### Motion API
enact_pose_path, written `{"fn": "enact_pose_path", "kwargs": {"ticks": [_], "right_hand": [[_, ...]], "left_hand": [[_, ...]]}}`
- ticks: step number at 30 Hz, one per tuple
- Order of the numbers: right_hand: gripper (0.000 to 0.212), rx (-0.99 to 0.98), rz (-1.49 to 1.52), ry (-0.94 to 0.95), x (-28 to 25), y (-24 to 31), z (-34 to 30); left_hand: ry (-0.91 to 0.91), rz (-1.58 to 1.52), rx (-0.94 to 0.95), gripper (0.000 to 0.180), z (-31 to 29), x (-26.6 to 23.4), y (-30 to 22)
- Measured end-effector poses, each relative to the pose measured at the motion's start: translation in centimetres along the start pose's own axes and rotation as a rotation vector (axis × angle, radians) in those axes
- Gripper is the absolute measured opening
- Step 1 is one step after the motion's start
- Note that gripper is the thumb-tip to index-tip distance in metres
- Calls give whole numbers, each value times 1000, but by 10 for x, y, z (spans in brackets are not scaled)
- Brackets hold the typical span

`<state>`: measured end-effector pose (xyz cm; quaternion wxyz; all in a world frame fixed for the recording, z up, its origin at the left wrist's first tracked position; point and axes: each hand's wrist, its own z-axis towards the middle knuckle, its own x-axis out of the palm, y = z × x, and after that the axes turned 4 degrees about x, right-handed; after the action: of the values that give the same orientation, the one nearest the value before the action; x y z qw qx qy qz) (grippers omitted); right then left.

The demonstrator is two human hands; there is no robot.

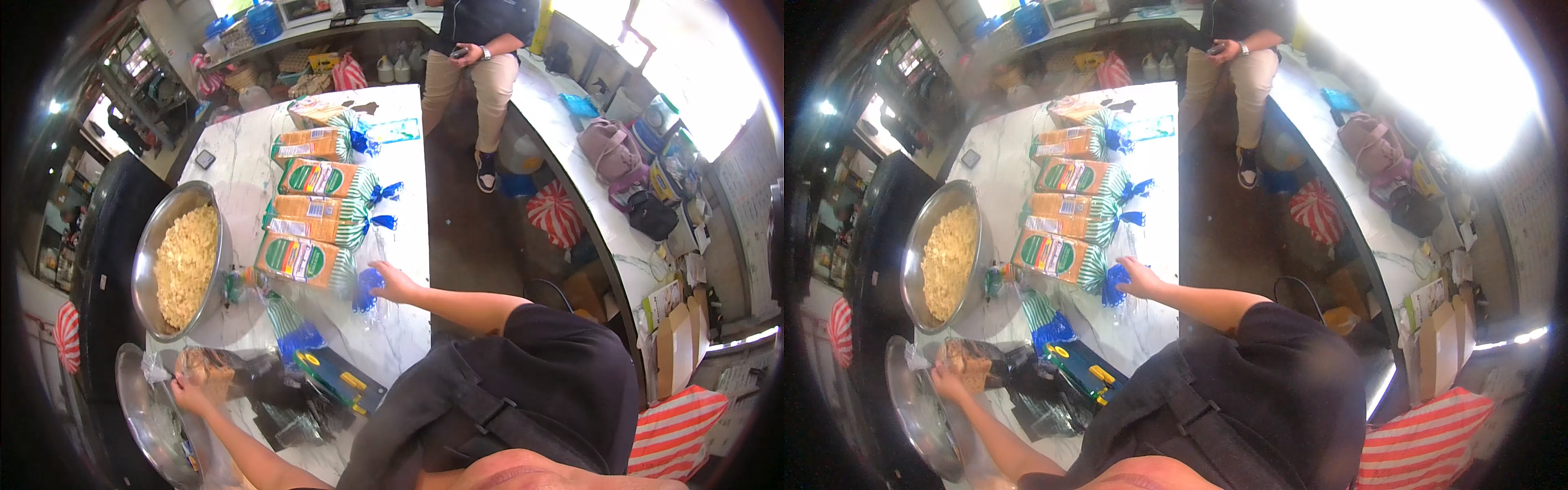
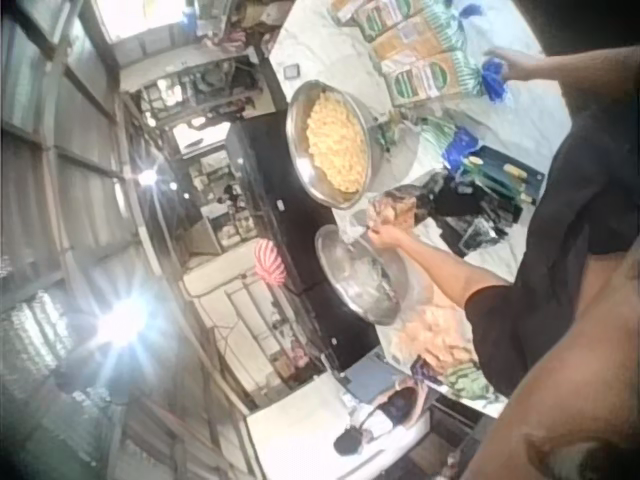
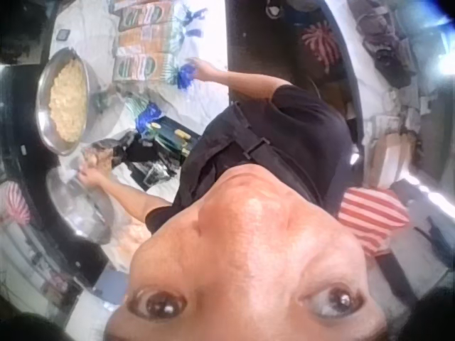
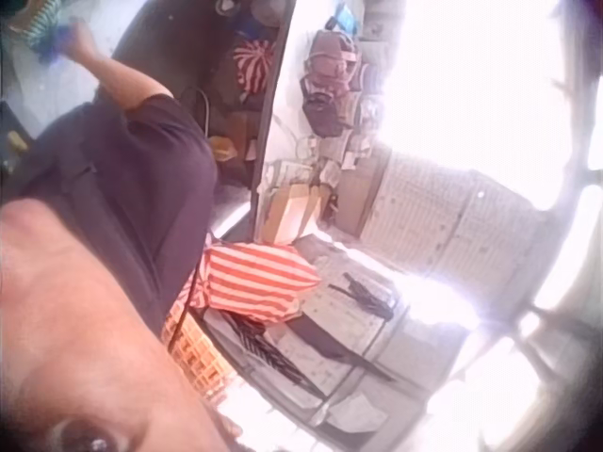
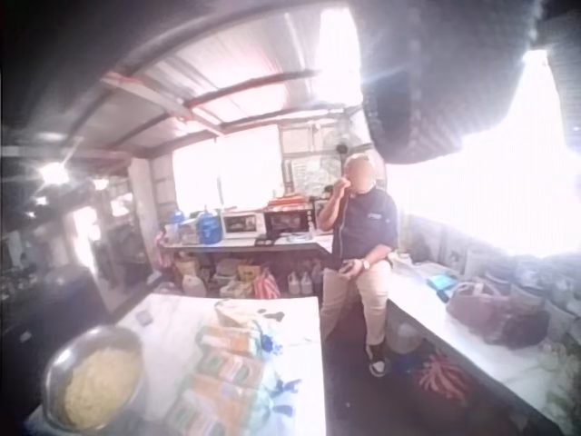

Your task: The person places slices of bread into clear plastic bags, ties the bags with blue ribbons, and stacks them on the counter. The person also handles a handheld sealing device and adjusts items on the work surface.

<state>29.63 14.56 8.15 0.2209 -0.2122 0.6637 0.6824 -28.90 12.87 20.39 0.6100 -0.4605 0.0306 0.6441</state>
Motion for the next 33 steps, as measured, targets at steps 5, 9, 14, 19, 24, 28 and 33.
{"fn": "enact_pose_path", "kwargs": {"ticks": [5, 9, 14, 19, 24, 28, 33], "right_hand": [[71, 180, -104, 245, 47, -1, 36], [39, 338, -247, 263, 49, 5, 41], [29, 115, -404, 254, 15, 25, 24], [25, -322, 9, 270, -50, 91, 5], [30, -46, 502, 467, -95, 160, -15], [36, 16, 395, 642, -112, 175, -36], [53, -329, 297, 843, -134, 171, -50]], "left_hand": [[158, 1, -58, 33, 2, -18, 11], [136, 20, -83, 39, -12, -34, 7], [-267, 122, 4, 47, -46, -68, -44], [-294, -353, 152, 33, -99, -95, -154], [355, -617, 384, 35, -198, -92, -277], [550, -569, 518, 63, -258, -71, -320], [396, -841, 524, 48, -278, -56, -322]]}}
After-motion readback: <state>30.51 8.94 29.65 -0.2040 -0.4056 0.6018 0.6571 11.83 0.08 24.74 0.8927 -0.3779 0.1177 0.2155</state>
